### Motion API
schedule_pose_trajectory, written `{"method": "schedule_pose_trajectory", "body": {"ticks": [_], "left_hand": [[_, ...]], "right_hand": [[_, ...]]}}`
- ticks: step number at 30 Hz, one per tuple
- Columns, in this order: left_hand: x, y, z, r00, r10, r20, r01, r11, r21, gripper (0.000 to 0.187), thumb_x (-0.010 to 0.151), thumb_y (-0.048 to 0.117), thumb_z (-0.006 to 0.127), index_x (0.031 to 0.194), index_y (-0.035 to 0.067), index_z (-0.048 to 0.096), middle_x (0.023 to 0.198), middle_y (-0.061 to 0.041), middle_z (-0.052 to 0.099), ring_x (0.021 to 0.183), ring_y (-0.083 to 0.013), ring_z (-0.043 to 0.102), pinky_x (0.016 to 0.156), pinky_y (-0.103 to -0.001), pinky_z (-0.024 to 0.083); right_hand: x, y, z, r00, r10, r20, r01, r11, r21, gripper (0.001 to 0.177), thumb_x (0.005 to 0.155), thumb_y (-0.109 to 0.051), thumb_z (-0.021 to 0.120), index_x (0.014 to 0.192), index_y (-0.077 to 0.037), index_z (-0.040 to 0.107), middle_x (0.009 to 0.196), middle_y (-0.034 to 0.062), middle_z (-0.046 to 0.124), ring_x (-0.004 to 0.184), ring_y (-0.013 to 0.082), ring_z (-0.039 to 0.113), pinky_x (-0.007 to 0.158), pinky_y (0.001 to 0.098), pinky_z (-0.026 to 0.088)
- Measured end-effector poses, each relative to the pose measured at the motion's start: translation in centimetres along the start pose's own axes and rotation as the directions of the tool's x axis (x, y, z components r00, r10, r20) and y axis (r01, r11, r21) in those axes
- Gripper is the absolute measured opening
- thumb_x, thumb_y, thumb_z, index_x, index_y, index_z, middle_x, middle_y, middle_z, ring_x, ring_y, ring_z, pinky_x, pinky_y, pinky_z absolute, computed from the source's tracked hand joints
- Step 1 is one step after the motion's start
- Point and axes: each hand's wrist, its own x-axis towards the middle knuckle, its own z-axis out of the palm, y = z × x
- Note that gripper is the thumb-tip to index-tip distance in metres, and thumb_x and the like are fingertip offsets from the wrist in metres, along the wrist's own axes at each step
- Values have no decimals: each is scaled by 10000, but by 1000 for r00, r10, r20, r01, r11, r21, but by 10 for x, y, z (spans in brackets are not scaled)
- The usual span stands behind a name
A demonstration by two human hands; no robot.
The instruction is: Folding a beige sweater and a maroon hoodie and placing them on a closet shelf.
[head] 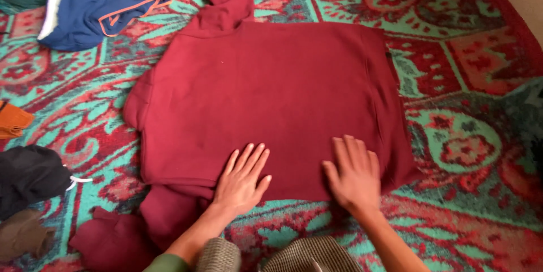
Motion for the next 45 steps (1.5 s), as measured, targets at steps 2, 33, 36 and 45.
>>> {"method": "schedule_pose_trajectory", "body": {"ticks": [2,33,36,45], "left_hand": [[-12,-21,-3,994,29,-109,-24,999,44,642,991,466,520,1553,161,455,1616,-78,432,1494,-289,371,1217,-547,220],[-376,-60,-115,116,-927,357,959,10,-285,439,849,491,719,1056,110,789,1089,-152,799,1163,-387,674,1041,-483,467],[-444,-12,-133,53,-983,173,993,34,-109,318,852,459,706,1102,262,724,991,-72,806,1034,-375,702,842,-476,518],[-551,81,-78,764,-581,-282,641,629,440,509,760,156,607,1263,175,684,902,-22,570,807,-291,560,743,-428,472]], "right_hand": [[-9,25,10,989,149,2,-147,979,-141,610,1023,-562,463,1532,-236,545,1553,74,566,1437,283,522,1177,487,388],[73,-250,68,672,-497,549,394,867,304,626,1049,-636,214,1637,-425,169,1736,-92,116,1605,237,34,1299,461,23],[62,-266,65,774,-583,247,471,791,391,627,989,-484,446,1577,-271,411,1644,54,397,1514,373,314,1152,592,259],[-91,-310,-35,31,-959,-281,714,-176,678,682,811,-432,702,1416,-138,588,1504,108,574,1425,341,497,1135,585,348]]}}
